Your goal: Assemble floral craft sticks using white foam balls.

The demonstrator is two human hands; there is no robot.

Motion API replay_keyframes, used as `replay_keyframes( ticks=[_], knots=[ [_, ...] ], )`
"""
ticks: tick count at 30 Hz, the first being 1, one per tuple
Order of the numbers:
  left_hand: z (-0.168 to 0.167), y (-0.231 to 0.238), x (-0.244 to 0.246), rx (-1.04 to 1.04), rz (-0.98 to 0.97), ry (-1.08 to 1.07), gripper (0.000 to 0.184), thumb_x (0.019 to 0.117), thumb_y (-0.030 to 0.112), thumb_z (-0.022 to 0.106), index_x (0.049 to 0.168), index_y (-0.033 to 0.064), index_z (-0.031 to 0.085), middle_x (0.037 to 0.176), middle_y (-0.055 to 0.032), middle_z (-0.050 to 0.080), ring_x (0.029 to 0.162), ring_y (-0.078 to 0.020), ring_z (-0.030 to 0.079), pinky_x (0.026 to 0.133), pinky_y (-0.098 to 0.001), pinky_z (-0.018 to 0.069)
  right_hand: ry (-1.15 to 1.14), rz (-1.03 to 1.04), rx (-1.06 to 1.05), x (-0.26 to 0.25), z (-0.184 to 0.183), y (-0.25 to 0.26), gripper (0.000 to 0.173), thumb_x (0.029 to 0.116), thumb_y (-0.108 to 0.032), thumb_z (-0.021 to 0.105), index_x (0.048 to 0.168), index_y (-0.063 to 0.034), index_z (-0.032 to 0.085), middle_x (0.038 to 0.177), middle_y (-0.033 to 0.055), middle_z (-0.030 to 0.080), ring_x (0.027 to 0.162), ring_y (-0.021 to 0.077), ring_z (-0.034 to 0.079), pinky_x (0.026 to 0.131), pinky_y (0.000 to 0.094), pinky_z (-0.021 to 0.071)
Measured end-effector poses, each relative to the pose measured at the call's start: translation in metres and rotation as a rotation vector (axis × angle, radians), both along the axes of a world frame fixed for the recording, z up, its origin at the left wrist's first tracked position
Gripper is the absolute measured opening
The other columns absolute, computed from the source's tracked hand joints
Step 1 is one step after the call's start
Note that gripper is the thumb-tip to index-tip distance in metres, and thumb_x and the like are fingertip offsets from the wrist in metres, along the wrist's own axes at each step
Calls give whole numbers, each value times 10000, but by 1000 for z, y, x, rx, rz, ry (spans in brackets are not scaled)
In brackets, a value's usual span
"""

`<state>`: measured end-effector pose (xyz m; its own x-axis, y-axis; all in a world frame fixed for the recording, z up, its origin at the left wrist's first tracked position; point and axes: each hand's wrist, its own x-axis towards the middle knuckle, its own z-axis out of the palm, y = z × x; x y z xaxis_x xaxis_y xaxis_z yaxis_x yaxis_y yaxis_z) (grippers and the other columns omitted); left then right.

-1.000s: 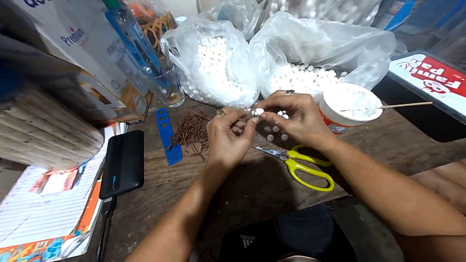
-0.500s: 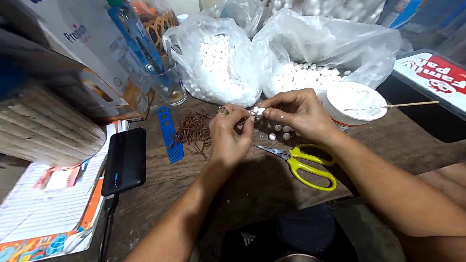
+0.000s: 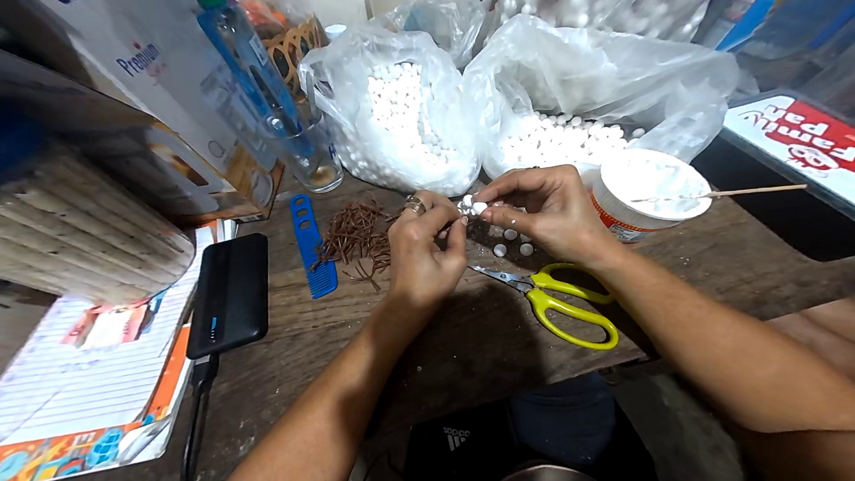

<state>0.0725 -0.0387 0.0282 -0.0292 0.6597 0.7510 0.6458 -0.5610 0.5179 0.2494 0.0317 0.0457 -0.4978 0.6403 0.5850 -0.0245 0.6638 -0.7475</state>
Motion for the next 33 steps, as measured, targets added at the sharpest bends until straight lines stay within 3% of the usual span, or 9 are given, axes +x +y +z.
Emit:
replay_keyframes(
  ticks=[5, 10, 19, 33],
  knots=[
    [-1, -1, 0, 7, -7, -11, 85, 860, -26, 651, 805, -34, 715, 914, -111, 660, 827, -60, 613, 737, -150, 492, 0, -6, -38, 0, 2, -2, 109, 865, 15, 720, 973, 8, 731, 866, -20, 729, 725, -44, 648, 698, 129, 561],
    [-1, -1, 1, 19, -14, -15, 93, 860, -24, 644, 801, -37, 715, 915, -116, 661, 814, -51, 614, 726, -140, 495, -13, 3, -6, 0, 0, -1, 150, 833, 62, 722, 978, 24, 729, 943, 17, 722, 799, -19, 661, 761, 145, 571],
    [-2, -1, 1, 28, -12, -27, 86, 857, -29, 650, 810, -39, 722, 917, -116, 665, 847, -55, 623, 755, -138, 495, 2, -31, -10, -1, 2, -5, 83, 879, 9, 719, 958, 4, 741, 876, -13, 724, 715, -37, 636, 673, 125, 553],
    [-5, 0, 1, 66, -3, -18, 101, 850, -20, 632, 796, -36, 716, 910, -118, 673, 854, -67, 628, 755, -154, 493, 6, -22, 10, -1, 1, -7, 96, 868, 31, 721, 961, 19, 742, 915, 19, 725, 757, -18, 662, 709, 133, 571]
  ],
)
